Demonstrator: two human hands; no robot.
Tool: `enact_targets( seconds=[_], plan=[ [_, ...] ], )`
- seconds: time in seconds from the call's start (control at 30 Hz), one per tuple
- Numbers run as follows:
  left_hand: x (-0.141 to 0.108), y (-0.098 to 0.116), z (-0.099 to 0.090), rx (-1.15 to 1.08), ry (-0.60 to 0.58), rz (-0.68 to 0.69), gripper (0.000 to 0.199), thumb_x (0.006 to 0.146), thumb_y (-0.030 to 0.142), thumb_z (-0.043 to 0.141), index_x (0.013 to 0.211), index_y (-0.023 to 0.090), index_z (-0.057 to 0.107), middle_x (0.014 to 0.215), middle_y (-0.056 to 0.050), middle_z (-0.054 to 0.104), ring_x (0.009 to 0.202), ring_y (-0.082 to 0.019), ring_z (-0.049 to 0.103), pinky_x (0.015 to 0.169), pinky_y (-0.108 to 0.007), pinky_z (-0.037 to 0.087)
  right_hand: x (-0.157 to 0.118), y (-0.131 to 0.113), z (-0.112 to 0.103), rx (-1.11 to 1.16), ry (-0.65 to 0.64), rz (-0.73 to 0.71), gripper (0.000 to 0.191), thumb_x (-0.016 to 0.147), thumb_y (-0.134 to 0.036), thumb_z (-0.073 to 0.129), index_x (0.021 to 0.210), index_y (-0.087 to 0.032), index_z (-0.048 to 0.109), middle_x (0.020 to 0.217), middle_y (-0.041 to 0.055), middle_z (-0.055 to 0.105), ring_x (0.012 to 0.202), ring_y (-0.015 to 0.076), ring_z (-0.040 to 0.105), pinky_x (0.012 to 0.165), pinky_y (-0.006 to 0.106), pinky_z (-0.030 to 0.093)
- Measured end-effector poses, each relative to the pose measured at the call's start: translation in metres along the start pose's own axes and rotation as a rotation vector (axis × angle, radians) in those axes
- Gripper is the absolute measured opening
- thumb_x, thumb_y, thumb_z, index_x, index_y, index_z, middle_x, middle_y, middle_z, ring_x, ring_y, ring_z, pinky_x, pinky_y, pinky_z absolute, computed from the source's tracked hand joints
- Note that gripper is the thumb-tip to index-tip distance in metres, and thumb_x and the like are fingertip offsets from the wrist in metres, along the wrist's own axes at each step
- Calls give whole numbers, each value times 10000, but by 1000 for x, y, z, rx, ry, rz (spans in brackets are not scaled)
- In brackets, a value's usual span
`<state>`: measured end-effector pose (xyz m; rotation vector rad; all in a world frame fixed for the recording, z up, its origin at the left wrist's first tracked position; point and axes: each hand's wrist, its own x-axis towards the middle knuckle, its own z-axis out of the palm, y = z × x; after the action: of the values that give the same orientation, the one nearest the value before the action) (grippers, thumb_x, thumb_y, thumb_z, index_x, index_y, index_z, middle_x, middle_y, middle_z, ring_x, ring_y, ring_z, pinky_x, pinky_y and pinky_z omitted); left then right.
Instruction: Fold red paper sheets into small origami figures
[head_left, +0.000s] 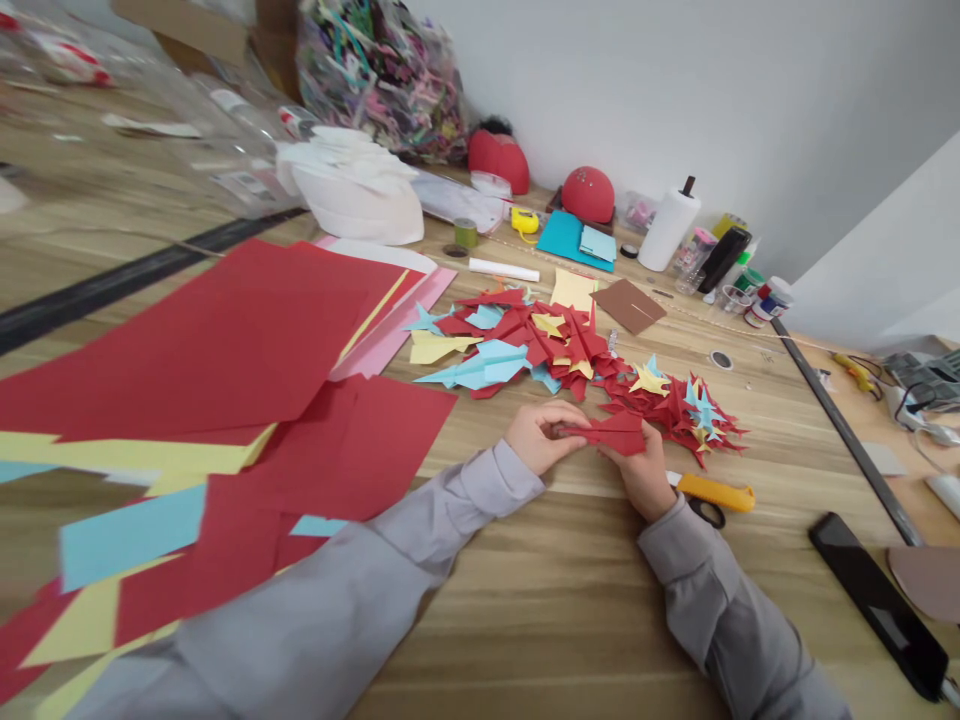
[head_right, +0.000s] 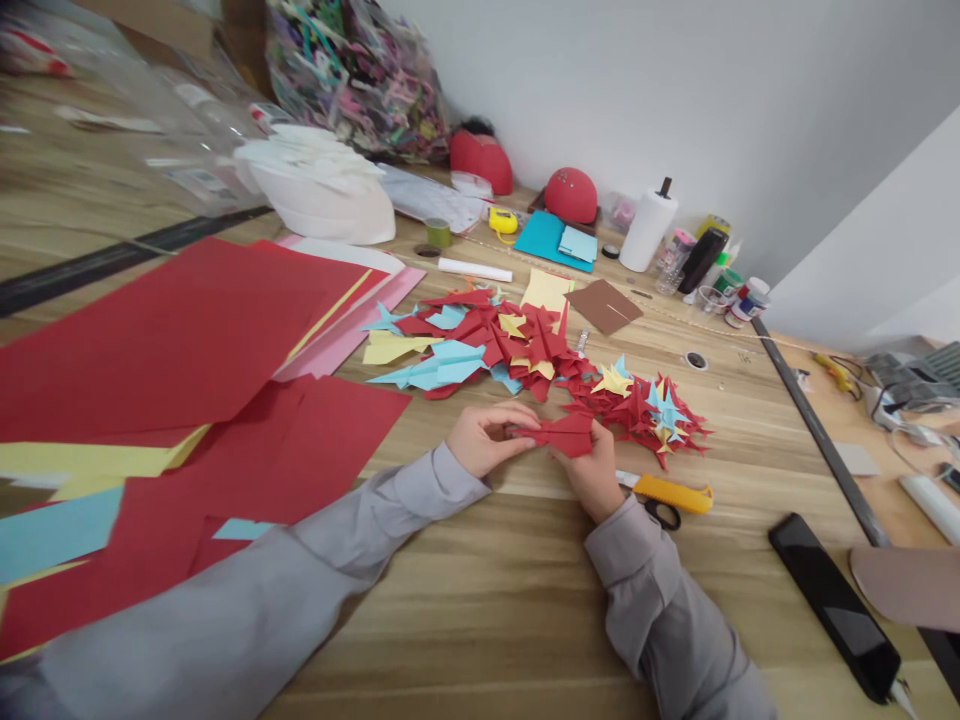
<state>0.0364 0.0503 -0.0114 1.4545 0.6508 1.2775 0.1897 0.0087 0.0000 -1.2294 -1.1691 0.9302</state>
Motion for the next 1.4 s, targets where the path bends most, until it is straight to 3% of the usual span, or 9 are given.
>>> enact_targets(
  seconds=[0.23, 0.53, 0.6, 0.8, 0.93, 1.03, 1.23, 1.4],
  plan=[
    [-1, 2, -1, 122, 24, 76, 43, 606, 180, 742, 632, 158, 717, 734, -71, 658, 665, -134, 600, 596, -243, 494, 0, 2, 0, 21, -39, 0, 193, 557, -197, 757, 701, -178, 629, 658, -18, 651, 587, 124, 558, 591, 251, 458],
    [-2, 4, -1, 167, 8, 144, 35, 650, 172, 714, 615, 167, 715, 723, -65, 659, 671, -130, 609, 663, -261, 501, 0, -2, 0, 6, -61, -33, 178, 549, -202, 764, 698, -180, 669, 700, 11, 678, 634, 155, 596, 625, 286, 485],
    [-1, 4, -1, 146, 17, 111, 11, 632, 172, 722, 635, 163, 719, 745, -74, 668, 680, -136, 616, 656, -259, 507, 0, -2, 0, 20, -74, -36, 183, 559, -207, 760, 720, -182, 678, 726, 13, 679, 628, 149, 591, 607, 280, 481],
    [1, 0, -2, -126, 99, -157, 348, 577, 181, 744, 916, 119, 700, 824, -95, 700, 715, -162, 652, 662, -272, 545, 1, -1, -1, 105, -35, -20, 161, 605, -221, 727, 751, -188, 670, 635, -17, 624, 524, 105, 501, 500, 236, 414],
    [2, -1, -2, -221, 124, -218, 378, 563, 177, 751, 930, 110, 687, 815, -102, 710, 778, -187, 663, 680, -288, 558, 2, -3, 0, 134, -16, 3, 151, 579, -189, 721, 717, -190, 661, 620, -31, 606, 514, 91, 462, 495, 225, 383],
    [1, 0, -1, -199, 74, -212, 345, 554, 182, 759, 887, 116, 700, 793, -95, 709, 737, -165, 663, 700, -276, 553, 2, -5, 0, 130, 1, 10, 113, 568, -183, 704, 664, -183, 644, 589, -42, 571, 495, 81, 425, 486, 221, 361],
    [-2, 6, 0, 2, -104, -114, 186, 574, 211, 749, 739, 130, 727, 880, -122, 687, 677, -153, 644, 601, -243, 537, 3, -4, -2, 109, -58, 22, 72, 575, -185, 658, 546, -180, 593, 486, -63, 463, 467, 76, 379, 487, 222, 338],
    [-4, 6, 1, 82, -124, -91, 163, 581, 202, 747, 725, 129, 727, 863, -119, 688, 597, -123, 613, 542, -220, 509, 2, -6, -2, 104, -59, 43, 109, 566, -194, 669, 495, -184, 587, 458, -61, 459, 444, 73, 364, 456, 221, 306]
  ],
)
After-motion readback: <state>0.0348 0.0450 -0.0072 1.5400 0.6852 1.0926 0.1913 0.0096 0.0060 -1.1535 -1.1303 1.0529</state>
